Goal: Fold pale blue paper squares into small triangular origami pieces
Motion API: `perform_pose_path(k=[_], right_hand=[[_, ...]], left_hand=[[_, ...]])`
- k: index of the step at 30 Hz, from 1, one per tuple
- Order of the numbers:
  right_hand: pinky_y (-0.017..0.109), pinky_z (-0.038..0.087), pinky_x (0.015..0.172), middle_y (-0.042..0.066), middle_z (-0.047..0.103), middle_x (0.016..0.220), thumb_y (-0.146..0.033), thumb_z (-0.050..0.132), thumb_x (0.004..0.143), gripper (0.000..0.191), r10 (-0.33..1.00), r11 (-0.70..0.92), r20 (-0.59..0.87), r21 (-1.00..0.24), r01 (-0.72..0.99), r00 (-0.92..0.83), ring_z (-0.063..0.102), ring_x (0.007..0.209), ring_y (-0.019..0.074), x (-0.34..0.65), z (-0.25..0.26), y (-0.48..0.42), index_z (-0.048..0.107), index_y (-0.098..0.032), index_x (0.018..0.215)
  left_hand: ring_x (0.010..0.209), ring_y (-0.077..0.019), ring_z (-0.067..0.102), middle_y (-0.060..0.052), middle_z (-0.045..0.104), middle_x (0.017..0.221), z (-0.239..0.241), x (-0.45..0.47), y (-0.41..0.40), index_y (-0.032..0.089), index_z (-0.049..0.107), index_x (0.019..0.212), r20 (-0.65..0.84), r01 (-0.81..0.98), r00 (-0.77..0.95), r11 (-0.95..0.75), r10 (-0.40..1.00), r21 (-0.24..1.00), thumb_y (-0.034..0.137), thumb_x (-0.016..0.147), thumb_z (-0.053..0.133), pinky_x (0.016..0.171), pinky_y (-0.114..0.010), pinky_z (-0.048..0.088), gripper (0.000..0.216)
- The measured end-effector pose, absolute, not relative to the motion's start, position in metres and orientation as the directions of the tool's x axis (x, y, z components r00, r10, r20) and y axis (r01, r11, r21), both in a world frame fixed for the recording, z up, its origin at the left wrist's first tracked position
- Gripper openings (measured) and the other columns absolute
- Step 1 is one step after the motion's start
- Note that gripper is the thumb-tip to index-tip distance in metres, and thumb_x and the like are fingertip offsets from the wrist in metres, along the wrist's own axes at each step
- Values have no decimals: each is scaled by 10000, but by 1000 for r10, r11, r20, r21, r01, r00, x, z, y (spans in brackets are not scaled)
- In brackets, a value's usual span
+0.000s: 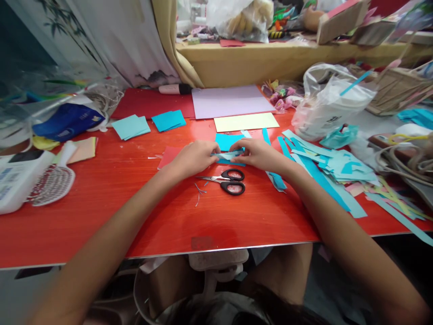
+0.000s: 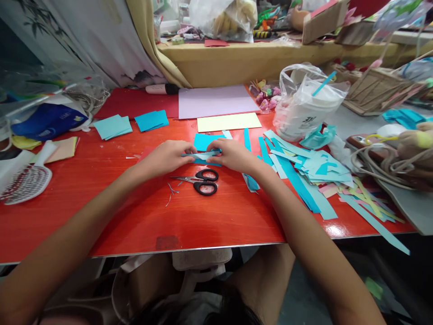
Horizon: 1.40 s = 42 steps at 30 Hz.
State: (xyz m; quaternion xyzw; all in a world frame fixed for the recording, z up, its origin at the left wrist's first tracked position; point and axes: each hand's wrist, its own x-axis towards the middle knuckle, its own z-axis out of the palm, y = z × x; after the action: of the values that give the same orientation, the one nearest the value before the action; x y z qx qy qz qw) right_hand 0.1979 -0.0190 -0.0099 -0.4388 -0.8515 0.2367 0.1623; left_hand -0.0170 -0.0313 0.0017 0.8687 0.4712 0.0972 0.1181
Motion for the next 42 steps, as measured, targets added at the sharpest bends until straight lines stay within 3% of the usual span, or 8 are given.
perform_pose_path(k=[5, 9, 20, 32, 38, 42], right_hand=[[291, 374, 667, 70, 629, 918, -329, 559, 824, 202, 784, 569, 53, -460, 681, -619, 543, 802, 193, 195, -8, -22, 618, -174, 939], [286, 352, 656, 67, 612, 847, -277, 485, 856, 155, 795, 591, 125, -383, 710, -593, 524, 774, 184, 193, -10, -23, 597, -170, 848], [306, 409, 736, 88, 594, 960, -279, 541, 815, 221, 792, 578, 116, -459, 675, -599, 542, 866, 211, 196, -15, -19, 615, -165, 989], [328, 418, 733, 100, 603, 1014, -460, 594, 804, 379, 764, 598, 97, -475, 645, -637, 554, 901, 234, 197, -14, -20, 611, -163, 1040], [319, 399, 743, 91, 609, 1007, -323, 570, 825, 252, 774, 590, 98, -469, 657, -625, 546, 907, 227, 196, -15, -19, 601, -167, 1021], [281, 346, 638, 52, 581, 815, -256, 552, 828, 100, 787, 579, 87, -448, 681, -611, 508, 743, 177, 194, -14, -21, 573, -159, 841]], left_hand=[[865, -192, 595, -73, 674, 963, 1, -15, -31, 162, 636, 957, 28, 771, 598, -584, 801, 255, 311, 877, 441, 728, -273, 402, 258], [852, -197, 596, -84, 670, 944, 1, -12, -33, 157, 629, 929, 35, 779, 584, -572, 811, 256, 311, 892, 421, 717, -279, 399, 261], [959, -199, 579, -72, 614, 1107, 2, -17, -30, 178, 521, 1160, -13, 752, 555, -496, 831, 434, 394, 777, 579, 766, -269, 418, 444], [830, -185, 567, -63, 644, 931, -11, -17, -23, 158, 608, 906, 65, 730, 624, -611, 779, 307, 281, 849, 465, 689, -271, 375, 197], [701, -146, 525, -40, 628, 817, -8, -17, -25, 150, 602, 838, 60, 721, 606, -579, 793, 381, 249, 826, 497, 608, -252, 326, 144], [659, -124, 502, -18, 605, 754, -4, -16, -27, 142, 611, 820, 34, 713, 580, -527, 814, 462, 223, 808, 519, 600, -241, 322, 124]])
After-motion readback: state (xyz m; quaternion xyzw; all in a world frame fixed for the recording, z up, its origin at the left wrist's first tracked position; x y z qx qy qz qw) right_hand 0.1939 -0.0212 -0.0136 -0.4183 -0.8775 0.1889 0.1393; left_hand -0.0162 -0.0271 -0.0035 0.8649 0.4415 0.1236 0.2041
